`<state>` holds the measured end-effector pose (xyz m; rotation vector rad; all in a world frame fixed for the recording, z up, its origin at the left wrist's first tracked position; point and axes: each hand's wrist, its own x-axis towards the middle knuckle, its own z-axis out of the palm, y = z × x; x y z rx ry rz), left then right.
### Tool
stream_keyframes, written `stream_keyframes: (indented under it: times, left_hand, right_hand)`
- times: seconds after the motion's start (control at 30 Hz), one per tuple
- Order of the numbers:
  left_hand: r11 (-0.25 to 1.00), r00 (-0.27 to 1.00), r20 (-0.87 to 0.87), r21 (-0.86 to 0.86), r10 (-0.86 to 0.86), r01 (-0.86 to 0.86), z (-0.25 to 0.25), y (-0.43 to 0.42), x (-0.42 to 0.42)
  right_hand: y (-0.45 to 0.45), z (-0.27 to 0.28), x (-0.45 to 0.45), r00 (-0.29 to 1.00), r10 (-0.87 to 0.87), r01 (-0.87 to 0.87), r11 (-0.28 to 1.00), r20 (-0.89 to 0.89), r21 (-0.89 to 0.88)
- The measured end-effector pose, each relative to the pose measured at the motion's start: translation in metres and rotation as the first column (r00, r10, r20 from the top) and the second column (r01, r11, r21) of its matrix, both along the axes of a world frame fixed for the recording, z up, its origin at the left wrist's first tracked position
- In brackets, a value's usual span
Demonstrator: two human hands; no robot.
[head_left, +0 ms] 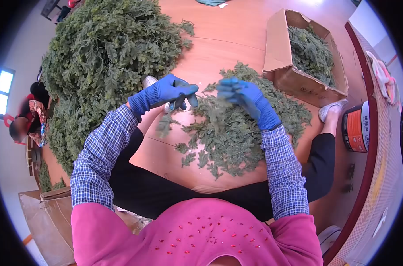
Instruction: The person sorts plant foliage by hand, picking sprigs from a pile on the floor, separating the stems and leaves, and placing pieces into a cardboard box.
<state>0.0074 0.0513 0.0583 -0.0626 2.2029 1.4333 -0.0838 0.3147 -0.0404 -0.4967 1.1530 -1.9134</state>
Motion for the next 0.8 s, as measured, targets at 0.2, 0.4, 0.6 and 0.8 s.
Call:
stream_keyframes:
  times: [0.2,0.4,0.6,0.8]
  left_hand:
    - [0.967,0.981,0.057,0.169,0.185,-0.192,0.003,0.007,0.006]
    - [0.939,0.972,0.100,0.255,0.213,-0.232,-0.012,0.007,0.008]
    - [0.843,0.892,0.043,0.310,0.449,-0.439,-0.017,0.011,0.004]
    - [0.790,0.852,-0.008,0.381,0.523,-0.481,-0.053,0.030,-0.013]
  right_hand:
    - [0.014,0.036,0.026,0.707,-0.451,0.591,0.800,-0.545,0.106]
    - [-0.038,0.031,0.057,0.019,0.116,0.753,0.652,-0.993,0.091]
    - [-0.045,0.008,0.063,0.434,-0.503,0.770,0.637,-0.747,0.018]
    - [-0.024,0.001,0.059,0.975,-0.218,0.216,0.975,0.041,0.059]
